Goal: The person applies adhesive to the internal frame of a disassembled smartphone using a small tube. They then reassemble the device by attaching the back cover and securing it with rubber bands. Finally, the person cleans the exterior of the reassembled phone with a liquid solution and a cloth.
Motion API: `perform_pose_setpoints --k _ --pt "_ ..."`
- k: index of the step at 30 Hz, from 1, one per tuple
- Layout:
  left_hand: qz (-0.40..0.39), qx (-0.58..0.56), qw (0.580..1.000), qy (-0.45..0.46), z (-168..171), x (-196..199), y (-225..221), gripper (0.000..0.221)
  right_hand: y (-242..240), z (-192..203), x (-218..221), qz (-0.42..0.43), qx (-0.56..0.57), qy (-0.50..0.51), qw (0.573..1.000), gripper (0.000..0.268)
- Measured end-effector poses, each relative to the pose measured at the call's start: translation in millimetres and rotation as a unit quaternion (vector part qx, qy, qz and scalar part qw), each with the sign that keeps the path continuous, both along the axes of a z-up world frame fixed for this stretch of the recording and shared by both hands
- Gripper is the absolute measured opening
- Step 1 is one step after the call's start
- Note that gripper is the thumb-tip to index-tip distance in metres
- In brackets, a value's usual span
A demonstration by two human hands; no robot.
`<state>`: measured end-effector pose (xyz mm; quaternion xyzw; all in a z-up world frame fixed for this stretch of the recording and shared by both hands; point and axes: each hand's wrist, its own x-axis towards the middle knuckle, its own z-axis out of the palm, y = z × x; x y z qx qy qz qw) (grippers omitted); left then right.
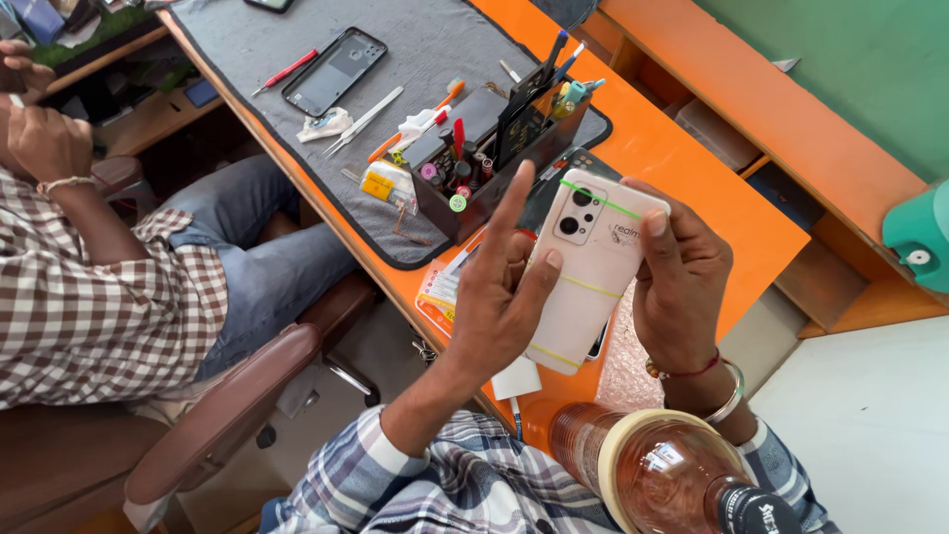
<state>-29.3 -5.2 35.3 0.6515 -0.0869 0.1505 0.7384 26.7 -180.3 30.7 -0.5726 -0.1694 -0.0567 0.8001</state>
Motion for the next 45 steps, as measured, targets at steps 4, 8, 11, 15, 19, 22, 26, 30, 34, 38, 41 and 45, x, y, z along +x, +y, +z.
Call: perform_pose_setpoints --k 4,8,11,15,19,22,26,30,34,38,41,45 --pt "-0.017 0.085 0.993 -0.08 4.2 3.7 8.8 0.065 1.8 -1.7 -0.4 0.01 0.003 0.011 1.0 0.039" --pt "0.01 0.072 0.993 -0.094 -3.8 1.0 -2.9 0.056 6.6 -5.1 -4.5 -0.021 0.001 -0.012 1.0 0.04" --pt "0.026 0.027 0.997 -0.065 -12.7 -2.1 -15.7 0.052 9.6 -6.1 -6.6 -0.066 -0.003 -0.017 0.998 0.041" --pt "-0.014 -0.038 0.996 -0.085 -21.8 0.1 -21.3 0.047 12.1 -4.9 -6.4 -0.082 -0.014 -0.011 0.996 0.042" --pt "0.006 -0.03 0.997 -0.07 -26.3 1.8 -22.0 0.047 14.4 -0.6 -9.1 -0.067 -0.021 -0.007 0.997 0.043" --pt "0.021 -0.044 0.996 -0.071 -27.2 3.5 -21.8 0.05 14.1 -2.1 -17.2 -0.048 -0.035 -0.006 0.998 0.045" --pt "0.027 -0.084 0.994 -0.062 -24.3 6.2 -20.4 0.05 12.2 -12.5 -19.9 -0.058 -0.077 -0.017 0.995 0.056" --pt "0.026 -0.068 0.995 -0.064 -19.4 5.7 -18.0 0.05 9.9 -23.7 -20.2 -0.033 -0.081 -0.002 0.996 0.063" --pt "-0.02 -0.056 0.998 -0.037 -16.2 -1.6 -14.9 0.053 7.0 -17.6 -14.8 -0.053 -0.031 0.01 0.998 0.06" --pt "-0.074 -0.056 0.987 -0.128 -9.2 -13.6 -27.9 0.049 -6.0 -7.9 1.6 0.058 0.04 0.084 0.994 0.059" --pt "0.0 0.044 0.984 -0.172 -3.8 -16.9 -32.9 0.061 -9.2 -18.8 3.6 0.136 0.161 0.131 0.969 0.055" --pt "-0.009 0.035 0.989 -0.14 -0.4 -17.0 -37.3 0.069 -11.1 -23.5 2.9 0.142 0.176 0.137 0.964 0.058"
